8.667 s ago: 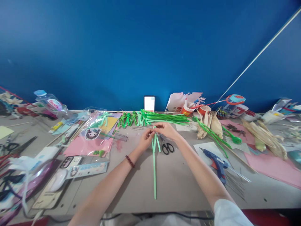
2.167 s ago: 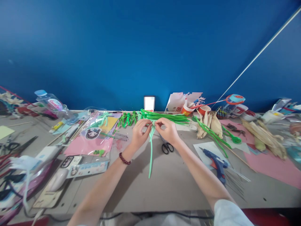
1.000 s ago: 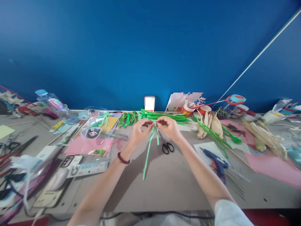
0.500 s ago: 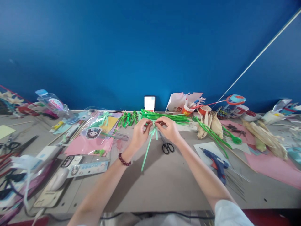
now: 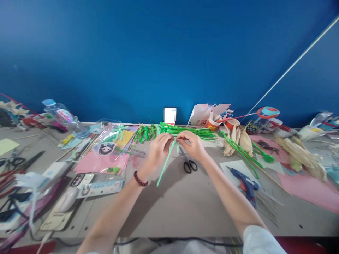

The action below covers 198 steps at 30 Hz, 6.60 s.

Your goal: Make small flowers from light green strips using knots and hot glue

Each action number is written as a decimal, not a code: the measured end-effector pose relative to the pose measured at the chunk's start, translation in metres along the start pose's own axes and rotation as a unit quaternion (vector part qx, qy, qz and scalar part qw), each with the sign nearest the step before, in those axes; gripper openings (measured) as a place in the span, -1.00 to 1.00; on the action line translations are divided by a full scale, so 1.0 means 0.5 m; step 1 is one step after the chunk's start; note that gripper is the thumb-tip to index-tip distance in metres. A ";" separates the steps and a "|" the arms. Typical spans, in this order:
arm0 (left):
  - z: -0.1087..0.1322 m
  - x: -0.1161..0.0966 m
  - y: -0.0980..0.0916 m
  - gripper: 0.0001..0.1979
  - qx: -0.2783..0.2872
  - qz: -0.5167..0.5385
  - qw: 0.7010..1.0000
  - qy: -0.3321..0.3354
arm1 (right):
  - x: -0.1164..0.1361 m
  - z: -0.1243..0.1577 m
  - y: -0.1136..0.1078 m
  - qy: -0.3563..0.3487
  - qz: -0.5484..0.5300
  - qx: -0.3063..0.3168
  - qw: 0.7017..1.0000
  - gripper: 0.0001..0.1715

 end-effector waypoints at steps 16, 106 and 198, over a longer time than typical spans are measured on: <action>-0.003 -0.008 0.004 -0.88 0.016 0.113 0.987 -0.110 | -0.005 -0.001 -0.006 -0.019 -0.022 -0.019 0.999 -0.90; 0.003 0.023 0.025 -0.80 0.044 0.205 0.953 -0.218 | -0.012 0.002 0.003 0.046 -0.047 -0.052 0.996 -0.79; -0.003 -0.009 0.023 -0.82 0.103 0.484 0.718 -0.490 | -0.020 0.010 0.022 0.403 -0.462 0.034 0.789 -0.70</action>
Point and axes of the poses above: each hand's wrist, its own z-axis away from the middle knuckle, its own y-axis out of the palm, x = y × z, the point moved 1 cm from there along -z, towards the middle knuckle, and after that the axes turned 6 degrees about -x, right-handed, at the moved point
